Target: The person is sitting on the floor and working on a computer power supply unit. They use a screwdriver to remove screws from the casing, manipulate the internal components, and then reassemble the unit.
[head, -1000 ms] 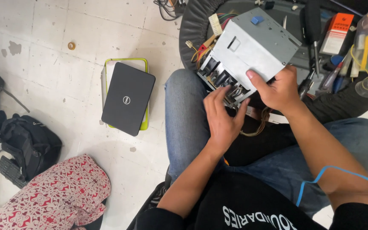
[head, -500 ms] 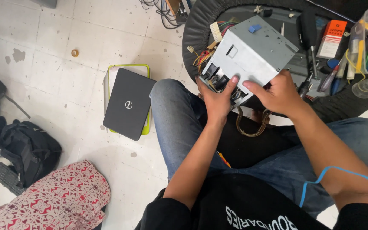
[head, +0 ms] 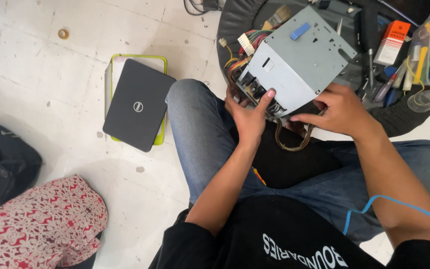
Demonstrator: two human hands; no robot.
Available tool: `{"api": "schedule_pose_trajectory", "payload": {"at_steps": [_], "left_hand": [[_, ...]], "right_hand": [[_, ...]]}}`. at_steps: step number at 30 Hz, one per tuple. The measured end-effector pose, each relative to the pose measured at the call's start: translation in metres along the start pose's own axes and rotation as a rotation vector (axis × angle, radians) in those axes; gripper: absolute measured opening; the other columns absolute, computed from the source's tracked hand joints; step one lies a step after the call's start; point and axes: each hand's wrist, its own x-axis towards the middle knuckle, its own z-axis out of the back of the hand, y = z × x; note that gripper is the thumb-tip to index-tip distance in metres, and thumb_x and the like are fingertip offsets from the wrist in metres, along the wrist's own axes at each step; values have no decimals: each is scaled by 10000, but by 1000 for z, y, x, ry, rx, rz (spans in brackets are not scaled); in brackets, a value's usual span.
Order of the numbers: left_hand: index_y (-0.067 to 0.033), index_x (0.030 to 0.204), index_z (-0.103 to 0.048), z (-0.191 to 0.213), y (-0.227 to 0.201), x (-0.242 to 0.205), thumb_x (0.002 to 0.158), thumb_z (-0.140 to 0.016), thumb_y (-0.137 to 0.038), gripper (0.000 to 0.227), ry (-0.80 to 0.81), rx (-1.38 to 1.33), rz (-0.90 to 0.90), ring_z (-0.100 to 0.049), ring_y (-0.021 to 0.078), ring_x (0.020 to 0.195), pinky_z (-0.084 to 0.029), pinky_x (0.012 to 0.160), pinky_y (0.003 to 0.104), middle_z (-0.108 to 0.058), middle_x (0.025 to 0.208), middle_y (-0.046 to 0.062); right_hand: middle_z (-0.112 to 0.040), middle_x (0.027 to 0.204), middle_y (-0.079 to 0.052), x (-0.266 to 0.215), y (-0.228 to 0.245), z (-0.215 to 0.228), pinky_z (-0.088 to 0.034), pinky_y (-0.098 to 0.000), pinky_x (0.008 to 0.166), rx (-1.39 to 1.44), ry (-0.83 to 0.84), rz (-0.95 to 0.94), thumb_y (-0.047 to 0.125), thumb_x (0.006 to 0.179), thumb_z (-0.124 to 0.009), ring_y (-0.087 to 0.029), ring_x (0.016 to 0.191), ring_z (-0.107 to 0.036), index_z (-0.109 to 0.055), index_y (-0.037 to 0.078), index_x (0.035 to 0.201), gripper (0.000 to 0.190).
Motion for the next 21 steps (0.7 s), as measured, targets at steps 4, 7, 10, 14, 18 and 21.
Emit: {"api": "schedule_pose_trajectory", "payload": {"at_steps": [4, 7, 10, 14, 18, 21], "left_hand": [[110, 1588, -93, 16, 9, 5, 779, -861, -364, 1212, 100, 75, -360, -499, 570, 1273, -602, 899, 549, -79, 1532, 426], [-19, 1629, -218, 29, 16, 21, 749, -878, -464, 1186, -22, 495, -761, -375, 587, 1410, -460, 1108, 645, -160, 1576, 367], [-40, 1668, -111, 33, 4, 34, 548, -1011, -514, 1513, 18, 597, -1021, -314, 561, 1495, -396, 1206, 602, -100, 1648, 345], [-82, 1685, -117, 15, 19, 43, 600, -998, -456, 1447, 195, 604, -1264, -304, 505, 1539, -233, 1276, 665, -183, 1678, 267], [23, 1642, -195, 2, 37, 49, 648, -917, -601, 1378, 10, 735, -1337, -594, 301, 1298, -348, 1204, 521, -550, 1473, 178], [22, 1550, -384, -10, 44, 59, 724, -900, -540, 1125, 40, 781, -1345, -650, 302, 1106, -434, 1035, 472, -720, 1153, 135]], "right_hand": [[-478, 620, -138, 26, 51, 5, -467, -420, 553, 29, -151, 30, 294, 855, -933, -356, 571, -562, -588, -23, 745, 481], [-549, 729, -108, 22, 52, -2, -525, -388, 601, -58, -202, 40, 331, 818, -954, -318, 639, -644, -704, -1, 914, 426], [-576, 903, -124, 13, 45, -9, -535, -406, 596, -16, -265, 16, 271, 782, -966, -348, 694, -661, -733, 2, 1034, 436], [-521, 1195, -124, -3, 29, -25, -540, -420, 613, -86, -365, -64, 368, 814, -920, -328, 693, -659, -632, 28, 1005, 485], [-505, 1314, -162, -17, 18, -35, -544, -479, 660, -34, -495, -131, 119, 893, -851, -350, 722, -673, -643, -15, 956, 255], [-578, 1346, -223, -24, 0, -27, -532, -505, 719, -44, -510, -157, 34, 914, -804, -440, 857, -711, -704, -57, 928, 135]]}}
